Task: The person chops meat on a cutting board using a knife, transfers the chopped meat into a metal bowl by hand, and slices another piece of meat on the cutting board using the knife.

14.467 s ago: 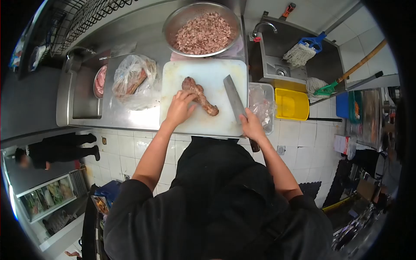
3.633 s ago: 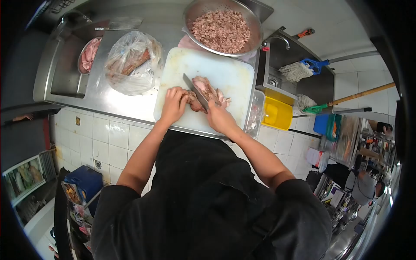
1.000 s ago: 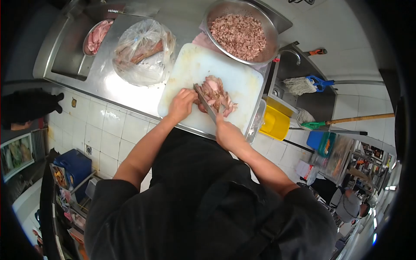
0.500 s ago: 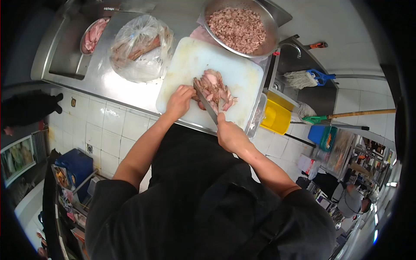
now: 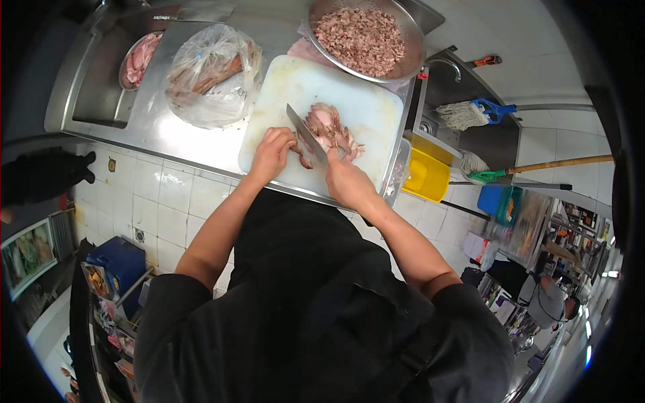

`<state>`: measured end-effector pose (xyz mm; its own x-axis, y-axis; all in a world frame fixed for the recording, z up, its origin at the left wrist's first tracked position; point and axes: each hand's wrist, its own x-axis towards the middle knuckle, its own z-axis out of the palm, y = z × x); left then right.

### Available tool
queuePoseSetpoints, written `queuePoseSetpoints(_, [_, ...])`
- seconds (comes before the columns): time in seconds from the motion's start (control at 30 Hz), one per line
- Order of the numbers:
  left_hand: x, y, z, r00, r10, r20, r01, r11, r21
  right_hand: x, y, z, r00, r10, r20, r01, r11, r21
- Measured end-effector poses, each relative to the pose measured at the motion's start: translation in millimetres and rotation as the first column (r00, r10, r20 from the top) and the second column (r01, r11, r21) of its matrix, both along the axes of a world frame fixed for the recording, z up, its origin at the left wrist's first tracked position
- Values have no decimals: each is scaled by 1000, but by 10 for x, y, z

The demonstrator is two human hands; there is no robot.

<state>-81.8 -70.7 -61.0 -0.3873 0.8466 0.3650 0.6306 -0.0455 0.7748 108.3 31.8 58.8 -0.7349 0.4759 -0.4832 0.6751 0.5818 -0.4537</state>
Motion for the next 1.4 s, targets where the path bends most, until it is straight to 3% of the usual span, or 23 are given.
queuePoseSetpoints(0.23, [29, -6, -38, 998, -7, -68, 9, 1000, 24, 68, -156, 89, 1000, -1, 19, 2, 999, -54])
queuePoseSetpoints(0.33, [-6, 29, -41, 996, -4, -86, 6, 1000, 22, 26, -191, -204, 995, -9, -99, 10, 1000, 5])
queuePoseSetpoints(0.47, [-33, 23, -74, 998, -11, -69, 11, 1000, 2, -262, -75, -561, 995, -42, -94, 44, 999, 11])
queuePoseSetpoints(0.57, [-96, 19, -80, 988, -50, -149, 44, 998, -47, -206, 78, -325, 991, 4, -133, -5, 1000, -8])
queuePoseSetpoints(0.63, [-97, 4, -65, 986, -56, -157, 51, 998, -35, -99, 41, -95, 998, 55, 4, -55, 998, -41])
queuePoseSetpoints(0.77, [-81, -9, -127, 986, -6, -169, 5, 1000, -7, -84, -13, -238, 999, 46, -5, -46, 998, -53])
queuePoseSetpoints(0.83, [-79, -26, -127, 983, -19, -180, 17, 1000, -12, -257, -13, -526, 991, 17, -135, -23, 999, -41])
queuePoseSetpoints(0.9, [-145, -10, -106, 975, -42, -219, 42, 999, -8, -302, 59, -492, 988, 20, -155, -24, 999, -25])
queuePoseSetpoints(1.0, [-155, 18, -95, 981, -30, -191, 23, 999, -37, -147, 162, -499, 966, 38, -257, -19, 997, 74])
queuePoseSetpoints(1.07, [-142, 2, -25, 997, 20, 77, -15, 998, -63, 13, 171, -431, 940, 61, -336, -15, 990, 139])
queuePoseSetpoints(1.1, [-148, -17, 22, 997, 22, 79, -17, 998, -66, 44, 184, -266, 964, 42, -264, -18, 995, 94])
queuePoseSetpoints(1.17, [-168, -42, 111, 997, -14, -80, 15, 1000, 4, 56, 159, -90, 982, 29, -187, -20, 999, 49])
queuePoseSetpoints(1.23, [-103, -113, 138, 993, -81, -90, 79, 997, -25, 56, 97, -5, 997, 80, -7, -79, 996, 52])
queuePoseSetpoints(1.27, [-66, -136, 151, 984, -148, -99, 144, 988, -53, 45, 65, 60, 997, 83, -5, -82, 995, 51])
queuePoseSetpoints(1.4, [21, -157, -15, 986, -81, -144, 79, 997, -23, 28, -84, 214, 988, 126, 92, -124, 992, -24])
